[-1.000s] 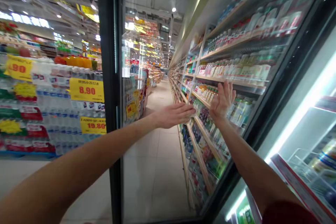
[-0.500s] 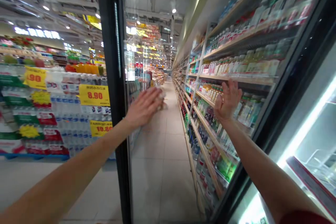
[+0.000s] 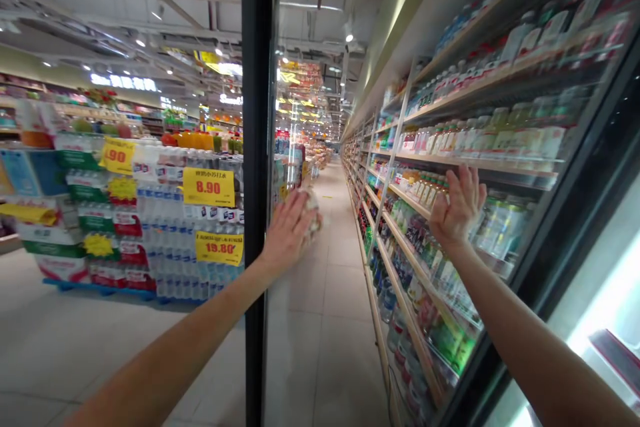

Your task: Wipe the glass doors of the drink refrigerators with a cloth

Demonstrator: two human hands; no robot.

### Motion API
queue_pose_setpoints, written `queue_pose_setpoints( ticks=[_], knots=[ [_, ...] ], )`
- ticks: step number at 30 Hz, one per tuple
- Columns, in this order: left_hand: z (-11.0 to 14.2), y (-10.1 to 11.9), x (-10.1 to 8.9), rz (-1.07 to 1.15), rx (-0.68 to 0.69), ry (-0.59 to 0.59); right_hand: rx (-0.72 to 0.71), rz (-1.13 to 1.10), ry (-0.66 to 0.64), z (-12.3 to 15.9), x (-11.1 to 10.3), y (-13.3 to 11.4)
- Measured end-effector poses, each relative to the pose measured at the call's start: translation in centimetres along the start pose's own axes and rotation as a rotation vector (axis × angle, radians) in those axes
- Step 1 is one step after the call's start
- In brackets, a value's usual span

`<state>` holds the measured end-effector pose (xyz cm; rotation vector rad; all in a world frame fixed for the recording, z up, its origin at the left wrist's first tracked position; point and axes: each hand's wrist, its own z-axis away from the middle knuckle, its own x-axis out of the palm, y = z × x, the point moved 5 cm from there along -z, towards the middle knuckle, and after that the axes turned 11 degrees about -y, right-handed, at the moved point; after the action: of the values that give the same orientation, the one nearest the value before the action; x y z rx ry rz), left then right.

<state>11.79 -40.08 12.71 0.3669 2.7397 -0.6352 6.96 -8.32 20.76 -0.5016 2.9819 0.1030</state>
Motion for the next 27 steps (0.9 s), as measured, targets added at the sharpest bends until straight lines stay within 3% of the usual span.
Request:
queue_pose_setpoints(
  ticks=[3, 4, 6, 9, 10, 11, 14, 15, 16, 20, 21, 22, 25, 27],
  knots=[
    [2.3, 3.3, 1.5, -0.014, 0.384, -0.162, -0.001, 0.0, 0.005, 0.0, -0.1, 0.0],
    [2.8, 3.7, 1.8, -0.012, 0.436, -0.184, -0.005, 0.003, 0.009, 0.0, -0.1, -0.1],
    [2.3, 3.0, 1.6, 0.0, 0.32, -0.142, -0.012, 0.007, 0.027, -0.1, -0.3, -0.1],
    [0.3, 0.3, 0.2, 0.03, -0.139, 0.073, -0.017, 0.006, 0.043, 0.0, -0.4, -0.1],
    [0.0, 0.1, -0.1, 0.038, -0.208, 0.12, -0.013, 0.003, 0.039, 0.0, -0.4, -0.1],
    [-0.3, 0.5, 0.0, 0.043, -0.191, 0.125, -0.005, -0.001, 0.033, 0.0, -0.4, -0.1],
    [-0.7, 3.2, 1.0, 0.018, 0.147, -0.037, 0.016, -0.006, 0.012, 0.0, -0.3, 0.1],
    [-0.9, 3.5, 1.2, 0.006, 0.2, -0.075, 0.017, -0.006, 0.008, 0.0, -0.3, 0.1],
    [-1.5, 3.2, 1.1, -0.002, 0.178, -0.071, 0.014, -0.005, 0.007, 0.0, -0.3, 0.1],
    [-4.5, -0.2, -1.2, 0.034, -0.231, 0.165, -0.021, -0.005, 0.039, 0.1, -0.4, 0.0],
    [-5.1, -0.6, -1.5, 0.044, -0.276, 0.198, -0.025, -0.004, 0.047, 0.1, -0.4, 0.1],
    [-5.6, -0.4, -1.6, 0.042, -0.257, 0.197, -0.026, 0.001, 0.05, 0.2, -0.4, 0.1],
    [-7.0, 0.8, -1.3, -0.018, 0.001, 0.082, -0.025, 0.009, 0.053, 0.2, -0.5, 0.2],
    [-8.3, -0.1, -1.8, -0.036, -0.007, 0.1, -0.03, 0.009, 0.061, 0.2, -0.5, 0.2]
  ],
)
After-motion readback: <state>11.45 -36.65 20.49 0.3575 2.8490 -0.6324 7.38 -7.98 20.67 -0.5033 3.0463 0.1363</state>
